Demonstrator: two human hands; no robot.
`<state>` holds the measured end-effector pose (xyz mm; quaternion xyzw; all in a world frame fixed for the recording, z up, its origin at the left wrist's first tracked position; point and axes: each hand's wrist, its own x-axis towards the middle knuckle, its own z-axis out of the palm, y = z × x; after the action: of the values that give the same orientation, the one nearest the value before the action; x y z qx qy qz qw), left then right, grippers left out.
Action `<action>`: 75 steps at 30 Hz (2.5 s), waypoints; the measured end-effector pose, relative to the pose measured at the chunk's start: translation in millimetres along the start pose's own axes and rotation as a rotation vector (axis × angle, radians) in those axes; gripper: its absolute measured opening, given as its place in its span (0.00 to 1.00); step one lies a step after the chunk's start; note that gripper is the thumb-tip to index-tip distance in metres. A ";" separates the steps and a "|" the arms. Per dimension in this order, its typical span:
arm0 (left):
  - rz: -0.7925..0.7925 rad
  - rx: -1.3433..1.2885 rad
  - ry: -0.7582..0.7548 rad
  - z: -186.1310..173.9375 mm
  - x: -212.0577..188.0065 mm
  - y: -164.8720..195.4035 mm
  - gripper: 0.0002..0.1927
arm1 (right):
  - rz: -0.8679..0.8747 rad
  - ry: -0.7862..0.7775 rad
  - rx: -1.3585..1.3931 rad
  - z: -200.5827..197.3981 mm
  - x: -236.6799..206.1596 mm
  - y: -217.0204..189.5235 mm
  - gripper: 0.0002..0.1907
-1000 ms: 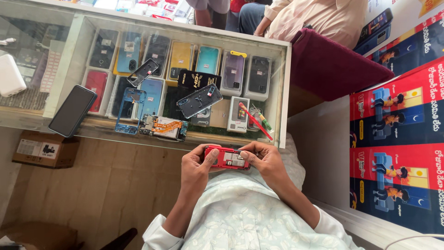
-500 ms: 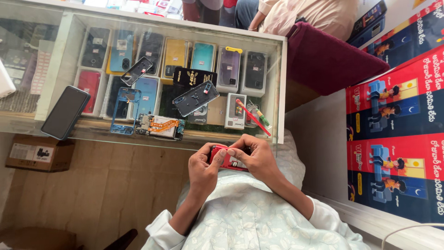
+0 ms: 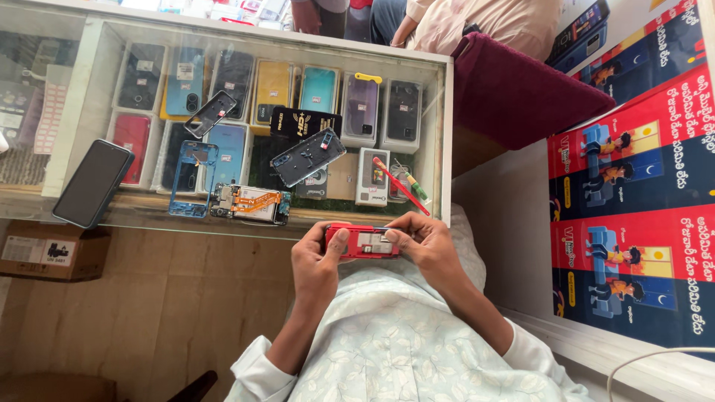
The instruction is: The person disassembles a black smartphone, removes internal components, and places them into a red phone casing. They then use a screwdriver to tighten screws on the red casing and a black back cover.
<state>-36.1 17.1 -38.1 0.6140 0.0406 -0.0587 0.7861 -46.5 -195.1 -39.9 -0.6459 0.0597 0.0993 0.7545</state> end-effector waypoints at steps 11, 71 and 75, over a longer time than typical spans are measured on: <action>-0.217 -0.042 -0.372 2.0 22.2 45.9 0.16 | -0.171 0.105 -0.300 6.5 2.4 -46.3 0.08; 0.044 -0.523 -0.226 8.8 15.5 1.1 0.17 | -0.564 0.109 -0.280 23.6 -19.3 -79.1 0.13; 0.007 -0.592 -0.230 10.6 13.4 -6.2 0.16 | -0.585 0.120 -0.343 27.0 -22.3 -79.0 0.09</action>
<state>-23.9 4.8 -43.3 0.3481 -0.0352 -0.1105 0.9302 -51.3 -181.6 45.3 -0.7579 -0.1017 -0.1508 0.6265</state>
